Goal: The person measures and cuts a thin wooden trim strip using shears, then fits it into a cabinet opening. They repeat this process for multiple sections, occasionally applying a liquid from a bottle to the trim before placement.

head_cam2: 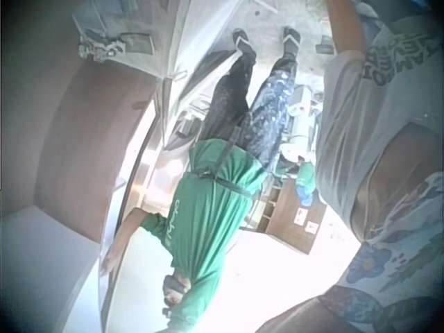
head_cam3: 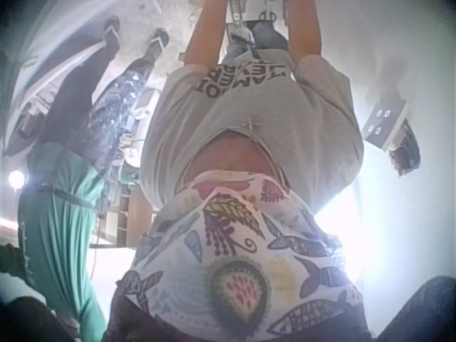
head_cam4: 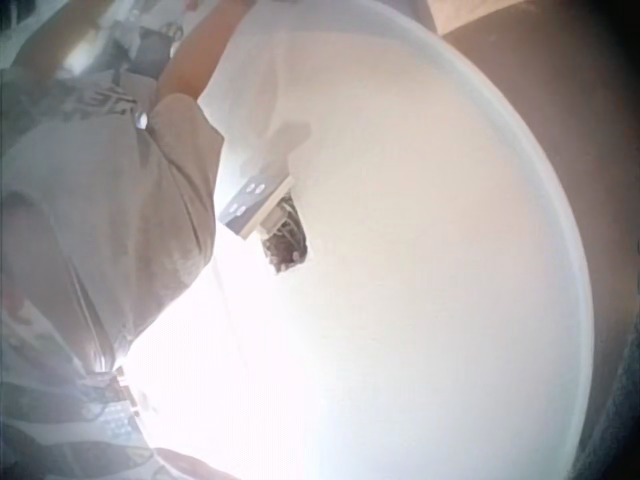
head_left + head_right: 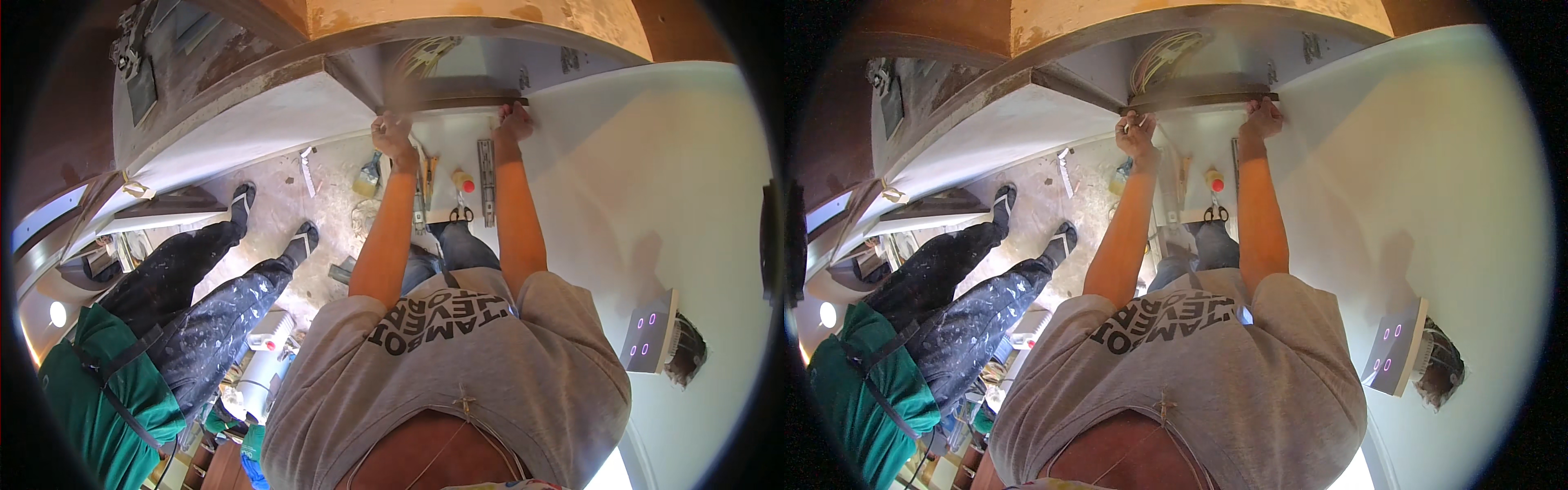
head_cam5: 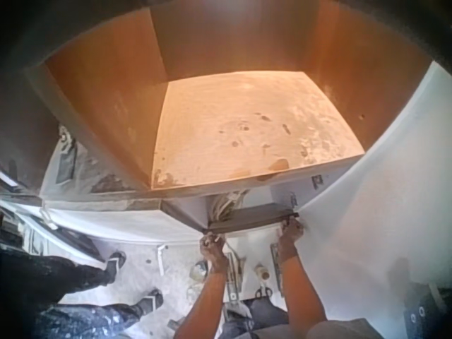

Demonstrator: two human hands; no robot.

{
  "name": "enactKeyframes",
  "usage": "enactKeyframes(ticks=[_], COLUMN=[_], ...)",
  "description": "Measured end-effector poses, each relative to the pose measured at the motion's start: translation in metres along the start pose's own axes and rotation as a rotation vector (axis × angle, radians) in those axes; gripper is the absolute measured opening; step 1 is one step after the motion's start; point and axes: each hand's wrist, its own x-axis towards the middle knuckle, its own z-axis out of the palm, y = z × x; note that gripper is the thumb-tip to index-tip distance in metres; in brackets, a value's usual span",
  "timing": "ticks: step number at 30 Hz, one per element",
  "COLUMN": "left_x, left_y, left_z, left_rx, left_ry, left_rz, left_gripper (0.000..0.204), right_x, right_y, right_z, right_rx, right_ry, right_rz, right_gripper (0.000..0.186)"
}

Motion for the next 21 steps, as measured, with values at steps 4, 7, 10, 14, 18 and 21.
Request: enactKeyframes(ticks=[4, 7, 10, 14, 18, 21], left_x=[0.004, 0.005, 0.005, 0.008, 0.006, 0.006], left_y=[0.004, 0.004, 0.001, 0.002, 0.004, 0.004], left_z=[-0.003, -0.007, -0.005, 0.003, 0.003, -0.004], left_rx=[0.176, 0.139, 0.098, 0.151, 0.191, 0.098], left_ry=[-0.059, -0.093, -0.02, 0.041, 0.08, 0.05], left_rz=[0.027, 0.016, 0.021, 0.005, -0.009, -0.092], left_gripper=[0.015, 0.019, 0.01, 0.01, 0.011, 0.011], right_x=[-0.002, -0.003, -0.002, 0.0, 0.001, 0.001], right_y=[-0.001, -0.002, -0.001, 0.0, 0.001, 0.001], right_z=[0.0, 0.0, 0.0, 0.0, -0.001, -0.003], right_rx=[-0.021, -0.05, -0.061, -0.058, -0.06, -0.073], right_ry=[-0.023, -0.016, -0.002, 0.011, 0.016, -0.017], right_rz=[0.001, 0.008, 0.002, 0.002, 0.0, -0.005], right_gripper=[0.02, 0.019, 0.018, 0.016, 0.014, 0.014])
